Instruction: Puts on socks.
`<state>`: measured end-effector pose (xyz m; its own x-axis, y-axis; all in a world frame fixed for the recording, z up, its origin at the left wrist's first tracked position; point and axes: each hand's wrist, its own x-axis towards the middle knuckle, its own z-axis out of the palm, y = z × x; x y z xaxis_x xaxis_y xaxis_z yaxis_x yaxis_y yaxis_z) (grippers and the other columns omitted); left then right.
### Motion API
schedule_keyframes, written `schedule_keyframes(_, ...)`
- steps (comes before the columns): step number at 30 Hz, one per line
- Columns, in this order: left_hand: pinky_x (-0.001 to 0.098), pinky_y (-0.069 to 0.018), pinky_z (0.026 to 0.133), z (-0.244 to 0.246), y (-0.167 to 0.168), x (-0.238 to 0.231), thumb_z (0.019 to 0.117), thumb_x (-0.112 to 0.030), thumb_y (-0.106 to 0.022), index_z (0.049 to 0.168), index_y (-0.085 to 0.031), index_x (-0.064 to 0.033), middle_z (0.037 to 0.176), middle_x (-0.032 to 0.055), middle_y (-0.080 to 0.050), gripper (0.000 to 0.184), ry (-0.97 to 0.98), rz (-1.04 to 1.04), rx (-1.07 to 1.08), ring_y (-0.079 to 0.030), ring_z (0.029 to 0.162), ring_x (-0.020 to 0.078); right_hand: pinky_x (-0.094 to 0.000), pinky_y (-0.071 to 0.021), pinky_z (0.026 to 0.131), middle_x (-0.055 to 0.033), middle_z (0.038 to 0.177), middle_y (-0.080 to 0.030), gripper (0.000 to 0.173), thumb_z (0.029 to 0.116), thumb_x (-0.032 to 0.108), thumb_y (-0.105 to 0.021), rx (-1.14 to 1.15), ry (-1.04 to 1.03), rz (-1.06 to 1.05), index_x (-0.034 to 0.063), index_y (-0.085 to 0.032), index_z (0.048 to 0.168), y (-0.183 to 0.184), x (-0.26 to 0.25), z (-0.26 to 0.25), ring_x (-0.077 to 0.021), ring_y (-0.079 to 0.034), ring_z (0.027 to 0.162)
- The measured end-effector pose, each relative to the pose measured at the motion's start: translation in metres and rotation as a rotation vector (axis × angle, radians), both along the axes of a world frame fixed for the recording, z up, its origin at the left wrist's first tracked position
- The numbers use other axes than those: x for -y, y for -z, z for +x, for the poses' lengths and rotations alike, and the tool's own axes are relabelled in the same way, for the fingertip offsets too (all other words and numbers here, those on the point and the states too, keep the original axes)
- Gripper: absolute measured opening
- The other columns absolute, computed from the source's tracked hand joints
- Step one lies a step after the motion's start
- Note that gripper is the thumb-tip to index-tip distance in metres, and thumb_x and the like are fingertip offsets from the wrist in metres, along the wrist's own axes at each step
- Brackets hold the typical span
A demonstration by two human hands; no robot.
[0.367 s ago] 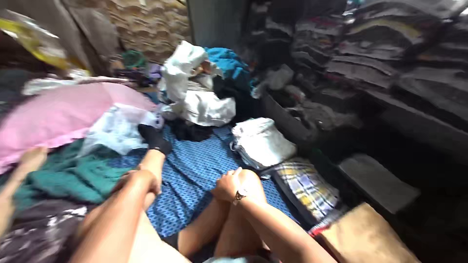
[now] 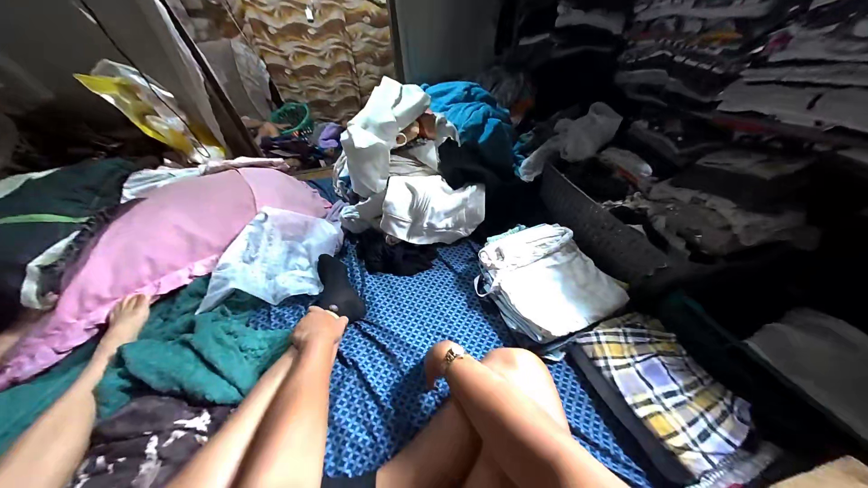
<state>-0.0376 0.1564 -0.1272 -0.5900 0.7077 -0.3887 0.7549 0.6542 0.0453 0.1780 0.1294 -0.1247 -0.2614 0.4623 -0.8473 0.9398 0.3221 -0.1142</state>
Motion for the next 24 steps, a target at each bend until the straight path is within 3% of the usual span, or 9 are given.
schedule_keyframes(6,0.0627,-0.0467,0.102,-0.018,-0.010,-0.004,0.0960,-0.041,-0.062,0.140,-0.049,0.0076,0.132,0.0298,-0.060,0.066,-0.007,0.014,0.243,-0.059,0.126,0.0429,-0.0635,-0.0445,0.101,-0.0250,0.130,-0.064,0.046,0.0920,0.031,-0.075,0.040,-0.037,-0.001,-0.0066,-0.068,0.118,0.009,-0.012,-0.008,-0.0407,-0.059,0.125)
schedule_keyframes(10,0.0624,-0.0437,0.106,-0.013,-0.004,-0.007,0.0975,-0.056,-0.056,0.158,-0.027,-0.0013,0.141,0.0299,-0.055,0.087,0.065,0.007,0.149,-0.054,0.132,0.0448,-0.0646,-0.0443,0.100,-0.0249,0.131,-0.063,0.046,0.0936,0.032,-0.073,0.042,-0.030,0.001,-0.0060,-0.068,0.119,0.006,-0.010,-0.004,-0.0408,-0.058,0.125)
schedule_keyframes(12,0.0621,-0.0428,0.107,-0.005,0.003,-0.012,0.0969,-0.056,-0.060,0.154,-0.035,0.0032,0.146,0.0306,-0.050,0.086,0.075,0.066,0.081,-0.049,0.137,0.0457,-0.0658,-0.0450,0.099,-0.0255,0.131,-0.063,0.047,0.0937,0.034,-0.073,0.040,-0.011,0.016,-0.0058,-0.068,0.119,0.009,-0.007,-0.003,-0.0417,-0.058,0.126)
schedule_keyframes(14,0.0596,-0.0441,0.106,0.004,0.012,-0.017,0.0958,-0.045,-0.065,0.146,-0.044,0.0075,0.148,0.0306,-0.047,0.075,0.057,0.141,0.030,-0.046,0.139,0.0443,-0.0671,-0.0449,0.098,-0.0256,0.132,-0.062,0.047,0.0930,0.033,-0.074,0.044,0.010,0.020,-0.0051,-0.067,0.120,0.011,-0.004,-0.003,-0.0426,-0.058,0.126)
schedule_keyframes(20,0.0554,-0.0452,0.105,0.018,0.021,-0.028,0.0875,-0.026,-0.069,0.140,-0.046,0.0100,0.142,0.0296,-0.052,0.068,-0.008,0.150,-0.049,-0.052,0.134,0.0409,-0.0613,-0.0404,0.106,-0.0235,0.142,-0.057,0.045,0.1003,0.028,-0.062,0.060,-0.071,-0.011,-0.0058,-0.062,0.130,-0.026,0.002,-0.005,-0.0393,-0.053,0.134)
schedule_keyframes(24,0.0584,-0.0442,0.106,0.009,0.018,-0.030,0.0913,-0.036,-0.068,0.144,-0.043,0.0091,0.145,0.0310,-0.049,0.074,-0.017,0.184,0.052,-0.050,0.136,0.0435,-0.0621,-0.0420,0.104,-0.0241,0.138,-0.060,0.041,0.0983,0.024,-0.064,0.025,-0.034,-0.015,-0.0063,-0.064,0.126,-0.017,-0.005,-0.006,-0.0393,-0.055,0.131)
